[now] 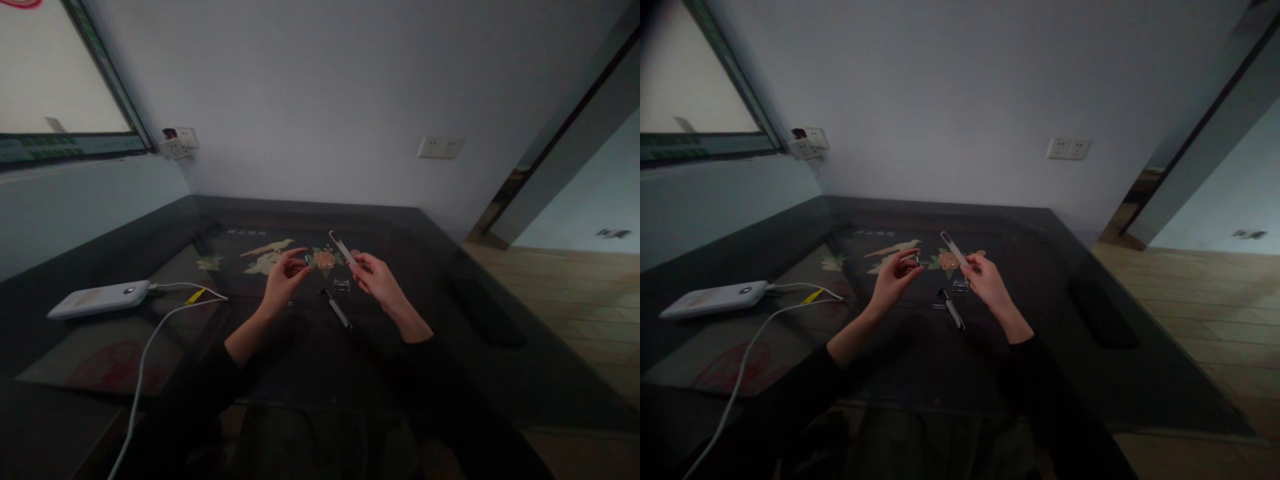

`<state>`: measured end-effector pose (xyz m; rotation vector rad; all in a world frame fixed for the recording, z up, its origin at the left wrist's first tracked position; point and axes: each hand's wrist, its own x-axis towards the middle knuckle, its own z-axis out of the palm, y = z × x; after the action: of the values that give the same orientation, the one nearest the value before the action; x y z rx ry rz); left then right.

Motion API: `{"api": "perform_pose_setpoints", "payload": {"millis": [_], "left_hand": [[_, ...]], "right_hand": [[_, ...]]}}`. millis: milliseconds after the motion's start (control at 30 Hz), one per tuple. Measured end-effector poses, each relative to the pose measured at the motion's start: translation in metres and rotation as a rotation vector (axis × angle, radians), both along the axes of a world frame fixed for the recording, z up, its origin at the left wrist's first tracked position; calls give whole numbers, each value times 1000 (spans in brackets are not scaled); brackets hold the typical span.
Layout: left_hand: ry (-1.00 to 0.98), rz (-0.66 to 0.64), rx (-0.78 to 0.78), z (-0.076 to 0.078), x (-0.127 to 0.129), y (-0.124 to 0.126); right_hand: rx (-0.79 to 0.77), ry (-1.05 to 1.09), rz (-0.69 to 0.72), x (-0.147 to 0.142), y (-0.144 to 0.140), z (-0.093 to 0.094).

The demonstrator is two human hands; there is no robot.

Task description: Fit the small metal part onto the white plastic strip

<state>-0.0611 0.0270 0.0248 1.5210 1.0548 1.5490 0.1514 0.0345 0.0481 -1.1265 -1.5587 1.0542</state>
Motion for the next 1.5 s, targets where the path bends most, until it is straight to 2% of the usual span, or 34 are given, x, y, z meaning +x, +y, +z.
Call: {"api": "perform_pose_setpoints", "payload": {"millis": [133, 267, 467, 700, 900, 1067, 1300, 1400, 1500], "left_hand": [[7, -147, -35, 6, 44, -17], [25, -192, -46, -1, 68, -22], [106, -148, -35, -14, 64, -18], [279, -53, 92, -14, 57, -15], [304, -35, 94, -16, 59, -17], [222, -80, 34, -19, 63, -19], [-56, -277, -117, -18, 64, -17], [-146, -318, -257, -16, 60, -12], [-223, -434, -434, -14, 55, -8]], "right_hand": [[-90, 277, 26, 3, -22, -7], [-99, 368, -46, -9, -28, -19], [-99, 356, -89, -14, -28, -30], [-45, 304, -128, -17, -28, -33], [22, 276, -195, -18, -24, -40], [98, 240, -233, -16, -20, -44], [92, 201, -213, -5, -17, -41], [37, 199, -188, -1, -17, -36], [-34, 222, -116, 4, -17, -31]]}}
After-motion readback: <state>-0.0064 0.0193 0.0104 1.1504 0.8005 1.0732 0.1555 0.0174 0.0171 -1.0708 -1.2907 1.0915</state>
